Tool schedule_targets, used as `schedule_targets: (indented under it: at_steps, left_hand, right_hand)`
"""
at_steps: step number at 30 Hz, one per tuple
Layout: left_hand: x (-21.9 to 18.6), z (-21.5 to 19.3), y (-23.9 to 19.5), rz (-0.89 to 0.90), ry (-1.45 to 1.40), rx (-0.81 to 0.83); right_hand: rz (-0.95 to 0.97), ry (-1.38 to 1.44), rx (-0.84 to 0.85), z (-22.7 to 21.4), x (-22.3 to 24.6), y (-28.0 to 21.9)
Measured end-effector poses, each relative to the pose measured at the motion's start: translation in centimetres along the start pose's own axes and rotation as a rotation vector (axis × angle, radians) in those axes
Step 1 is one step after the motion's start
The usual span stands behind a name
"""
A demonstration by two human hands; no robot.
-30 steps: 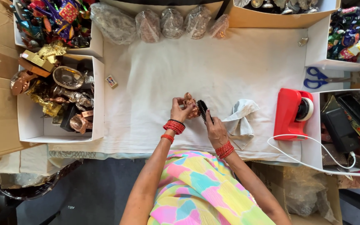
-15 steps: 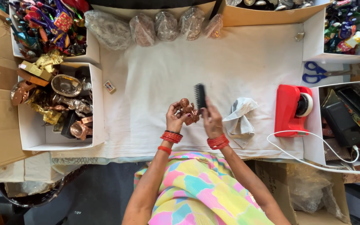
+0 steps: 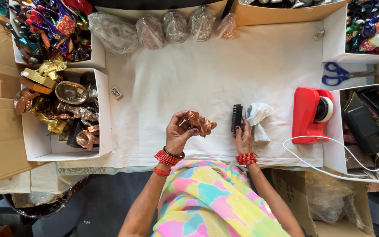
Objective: The person holds a small copper-colored figurine and uses a black brush to clean its surface. They rotate the figurine to access different sides while brushing away dust or residue.
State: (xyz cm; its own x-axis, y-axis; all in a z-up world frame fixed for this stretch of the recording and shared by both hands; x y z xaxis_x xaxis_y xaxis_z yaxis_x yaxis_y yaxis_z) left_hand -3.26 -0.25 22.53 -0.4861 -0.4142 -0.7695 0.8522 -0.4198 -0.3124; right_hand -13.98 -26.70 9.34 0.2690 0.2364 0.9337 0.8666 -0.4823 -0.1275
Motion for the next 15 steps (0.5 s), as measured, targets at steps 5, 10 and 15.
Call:
schedule_targets:
  at_steps: [5,10,15]
  left_hand:
    - [0.3,0.4,-0.1,0.01,-0.025,-0.016]
    - [0.7,0.7,-0.1,0.027,-0.053,-0.029]
    - [1.3,0.3,0.1,0.023,-0.146,-0.007]
  right_hand:
    - [-0.054,-0.083,0.0,0.3,-0.2,-0.2]
    - [-0.089,-0.123,-0.017,0.4,-0.2,-0.4]
    - [0.058,0.207,0.013,0.7,-3.5,0.2]
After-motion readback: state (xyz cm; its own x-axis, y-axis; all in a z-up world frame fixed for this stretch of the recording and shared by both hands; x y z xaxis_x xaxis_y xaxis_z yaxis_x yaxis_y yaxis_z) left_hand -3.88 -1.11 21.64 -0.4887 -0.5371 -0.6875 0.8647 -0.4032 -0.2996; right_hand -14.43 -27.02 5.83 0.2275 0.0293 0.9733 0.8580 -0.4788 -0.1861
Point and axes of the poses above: each hand's wrist, its own y-axis towards the middle knuckle, its own z-axis out of the palm, x = y × z, the point moved 2 cm from there along y, towards the middle knuckle, and after that the axes turned 8 degrees about -z, right-handed, at the moved point
